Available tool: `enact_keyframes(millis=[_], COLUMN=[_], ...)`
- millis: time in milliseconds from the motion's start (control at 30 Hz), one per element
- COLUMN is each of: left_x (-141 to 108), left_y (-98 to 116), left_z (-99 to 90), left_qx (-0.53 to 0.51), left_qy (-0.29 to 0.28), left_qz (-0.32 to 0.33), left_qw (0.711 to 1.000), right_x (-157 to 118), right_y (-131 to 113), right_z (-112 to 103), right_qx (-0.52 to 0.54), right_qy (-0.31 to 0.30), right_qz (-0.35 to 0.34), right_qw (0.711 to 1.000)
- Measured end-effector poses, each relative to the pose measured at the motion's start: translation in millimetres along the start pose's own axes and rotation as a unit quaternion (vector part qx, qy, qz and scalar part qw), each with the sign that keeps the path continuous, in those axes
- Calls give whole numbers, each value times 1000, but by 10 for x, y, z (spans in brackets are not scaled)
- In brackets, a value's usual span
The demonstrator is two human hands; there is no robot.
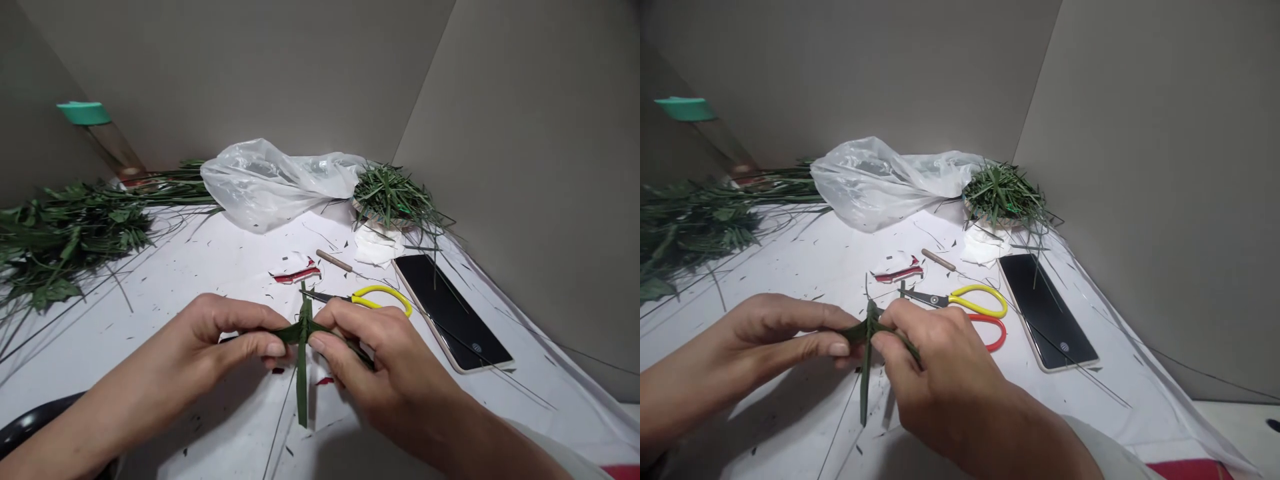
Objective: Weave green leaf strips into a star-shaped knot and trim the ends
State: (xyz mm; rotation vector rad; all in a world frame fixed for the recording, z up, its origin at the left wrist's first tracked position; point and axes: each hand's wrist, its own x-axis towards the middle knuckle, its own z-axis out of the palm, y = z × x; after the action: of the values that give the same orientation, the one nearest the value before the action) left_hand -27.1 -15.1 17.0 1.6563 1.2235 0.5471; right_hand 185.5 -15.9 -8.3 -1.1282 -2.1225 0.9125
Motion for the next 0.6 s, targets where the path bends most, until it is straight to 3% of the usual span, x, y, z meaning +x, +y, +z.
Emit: enact_keyframes(millis=[100,333,600], left_x=[-4,-11,28], left_y=[-30,-17,-65], left_z=[27,88,186], left_qx=[30,2,-128], left_qy=[9,104,69], left_qz=[29,52,-1], left_qw=[999,993,989], right_x=[-10,10,22], right_y=[13,12,-26], right_z=[28,41,39], right_qx=[-30,-34,75], right_qy=[30,21,-22], right_qz=[-39,-17,71], right_qw=[998,999,994])
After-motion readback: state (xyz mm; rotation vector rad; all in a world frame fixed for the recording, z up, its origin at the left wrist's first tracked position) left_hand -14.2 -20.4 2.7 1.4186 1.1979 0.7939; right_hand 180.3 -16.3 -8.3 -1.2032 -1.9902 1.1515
